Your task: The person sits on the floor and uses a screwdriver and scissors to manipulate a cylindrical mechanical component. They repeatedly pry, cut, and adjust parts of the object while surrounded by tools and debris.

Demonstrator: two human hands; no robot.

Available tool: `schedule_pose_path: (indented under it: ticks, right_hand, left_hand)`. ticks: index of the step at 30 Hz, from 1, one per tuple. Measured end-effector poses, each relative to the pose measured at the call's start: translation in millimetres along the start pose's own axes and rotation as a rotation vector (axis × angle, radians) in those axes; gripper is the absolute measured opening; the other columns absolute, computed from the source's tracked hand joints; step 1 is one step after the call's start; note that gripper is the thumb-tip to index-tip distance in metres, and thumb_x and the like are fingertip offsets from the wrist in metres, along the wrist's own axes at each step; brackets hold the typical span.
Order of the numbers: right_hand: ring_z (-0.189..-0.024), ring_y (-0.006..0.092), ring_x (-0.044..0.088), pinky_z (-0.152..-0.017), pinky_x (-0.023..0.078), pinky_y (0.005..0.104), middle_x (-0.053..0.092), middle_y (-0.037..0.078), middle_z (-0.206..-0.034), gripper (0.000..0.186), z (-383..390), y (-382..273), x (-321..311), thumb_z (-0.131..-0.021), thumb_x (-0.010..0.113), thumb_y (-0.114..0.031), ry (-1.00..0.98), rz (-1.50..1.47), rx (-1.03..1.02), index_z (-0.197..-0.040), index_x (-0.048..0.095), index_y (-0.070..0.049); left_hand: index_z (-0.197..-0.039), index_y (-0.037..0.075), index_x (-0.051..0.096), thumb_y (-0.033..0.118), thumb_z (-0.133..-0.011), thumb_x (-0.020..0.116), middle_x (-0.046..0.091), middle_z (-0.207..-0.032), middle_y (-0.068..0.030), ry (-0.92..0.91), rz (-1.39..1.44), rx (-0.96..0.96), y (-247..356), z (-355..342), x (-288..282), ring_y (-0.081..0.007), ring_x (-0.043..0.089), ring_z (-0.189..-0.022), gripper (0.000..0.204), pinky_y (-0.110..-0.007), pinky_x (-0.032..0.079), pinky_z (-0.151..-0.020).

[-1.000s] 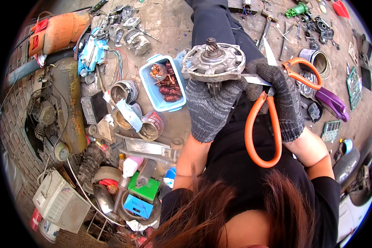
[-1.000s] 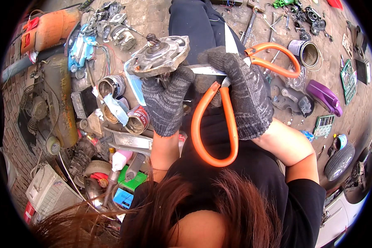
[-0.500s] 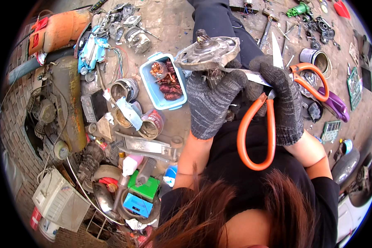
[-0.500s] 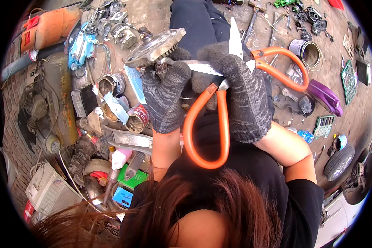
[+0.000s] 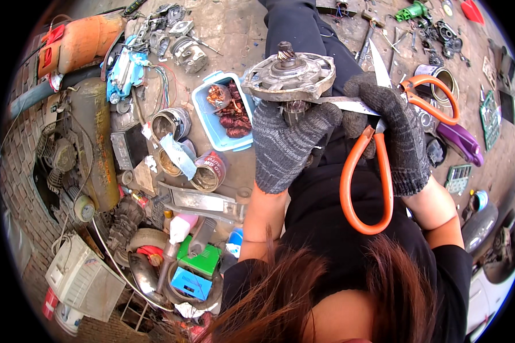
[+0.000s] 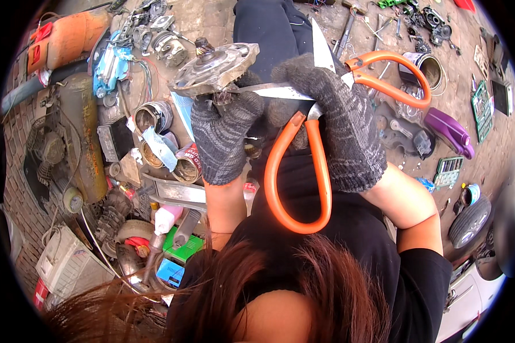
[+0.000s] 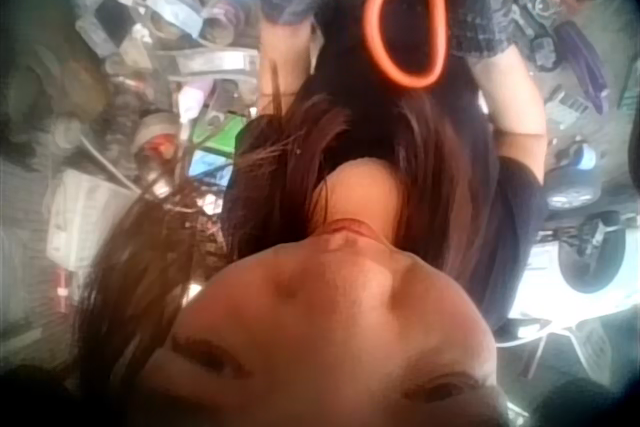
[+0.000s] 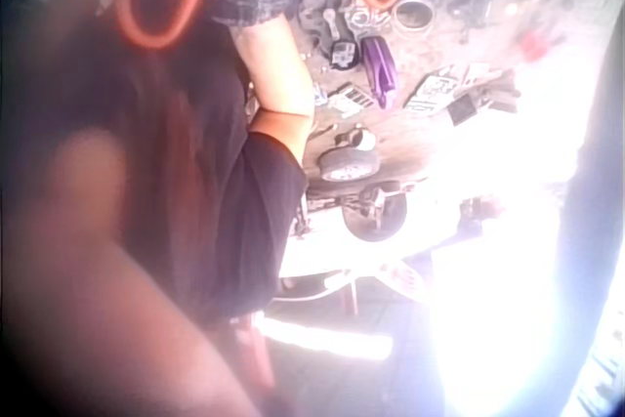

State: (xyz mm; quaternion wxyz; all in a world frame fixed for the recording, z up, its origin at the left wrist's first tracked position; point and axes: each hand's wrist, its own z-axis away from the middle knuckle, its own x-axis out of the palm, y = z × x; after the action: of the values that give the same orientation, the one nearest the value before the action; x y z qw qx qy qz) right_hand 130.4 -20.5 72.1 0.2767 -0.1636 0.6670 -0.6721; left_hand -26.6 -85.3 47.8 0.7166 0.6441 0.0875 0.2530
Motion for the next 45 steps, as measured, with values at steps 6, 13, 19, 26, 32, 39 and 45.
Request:
schedule_pose_path:
  ticks: [6,13,19,26,32,39,45]
  right_hand:
    - [-0.102,0.0178,0.054,-0.088,0.044,0.0296,0.055,0.011,-0.112,0.027,1.0,1.2,2.3,-0.087,0.048,-0.011,0.045,-0.095,0.037,-0.11,0.054,0.0]
    - [-0.098,0.021,0.057,-0.084,0.045,0.032,0.057,0.011,-0.109,0.027,-2.0,-6.5,-3.7,-0.085,0.051,-0.013,-0.018,-0.04,0.17,-0.109,0.055,-0.001]
    - [-0.097,0.0248,0.057,-0.085,0.044,0.0349,0.057,0.012,-0.107,0.04,-1.5,-7.7,-5.2,-0.075,0.057,0.004,-0.028,0.322,-0.205,-0.114,0.05,-0.001]
    - [-0.102,0.02,0.053,-0.086,0.044,0.0316,0.053,0.012,-0.114,0.038,6.6,-4.6,2.7,-0.08,0.05,0.005,-0.007,0.251,-0.056,-0.118,0.049,-0.001]
    - [-0.099,0.0173,0.054,-0.082,0.045,0.0301,0.056,0.012,-0.11,0.029,8.1,-3.7,6.5,-0.085,0.047,-0.006,0.049,-0.158,0.241,-0.114,0.052,-0.003]
    - [-0.082,0.0134,0.055,-0.073,0.046,0.0265,0.055,0.008,-0.1,0.026,8.0,-1.3,27.9,-0.087,0.048,-0.012,0.155,-0.308,0.198,-0.111,0.053,-0.003]
    - [-0.106,0.0218,0.052,-0.091,0.042,0.0347,0.054,0.013,-0.113,0.036,8.7,-5.5,3.9,-0.078,0.056,-0.003,0.049,0.052,0.03,-0.114,0.051,-0.003]
  left_hand:
    - [-0.105,0.0,0.058,0.012,-0.069,0.076,0.062,-0.101,-0.0091,-0.007,-0.072,0.019,1.2,0.0,-0.5,-0.0166,0.059,-0.088,0.042,-0.03,0.047,-0.079]
    - [-0.103,0.002,0.06,0.013,-0.068,0.077,0.062,-0.1,-0.0085,-0.019,-0.103,0.008,3.0,0.8,-1.1,-0.0182,0.059,-0.089,0.041,-0.031,0.046,-0.08]
    - [-0.113,0.0,0.053,0.005,-0.069,0.074,0.059,-0.1,-0.0075,-0.095,-0.248,0.107,-0.9,-3.1,-6.7,-0.0159,0.058,-0.087,0.049,-0.028,0.049,-0.078]
    - [-0.111,0.001,0.054,0.002,-0.069,0.071,0.058,-0.091,-0.0046,0.052,-0.064,-0.025,-10.9,7.1,-2.2,-0.013,0.057,-0.079,0.045,-0.026,0.05,-0.069]
    - [-0.117,0.003,0.049,0.011,-0.065,0.077,0.056,-0.108,-0.0079,0.017,-0.164,-0.054,-5.3,8.7,-1.3,-0.0195,0.055,-0.097,0.059,-0.033,0.042,-0.088]
    - [-0.113,0.002,0.053,0.015,-0.066,0.078,0.058,-0.108,-0.0089,-0.052,-0.445,0.208,-23.7,4.4,-4.5,-0.0201,0.056,-0.097,0.055,-0.034,0.043,-0.088]
    - [-0.112,-0.001,0.053,0.01,-0.062,0.081,0.059,-0.107,-0.0092,-0.001,0.212,-0.12,6.8,0.9,10.7,-0.0161,0.056,-0.093,0.058,-0.03,0.046,-0.082]
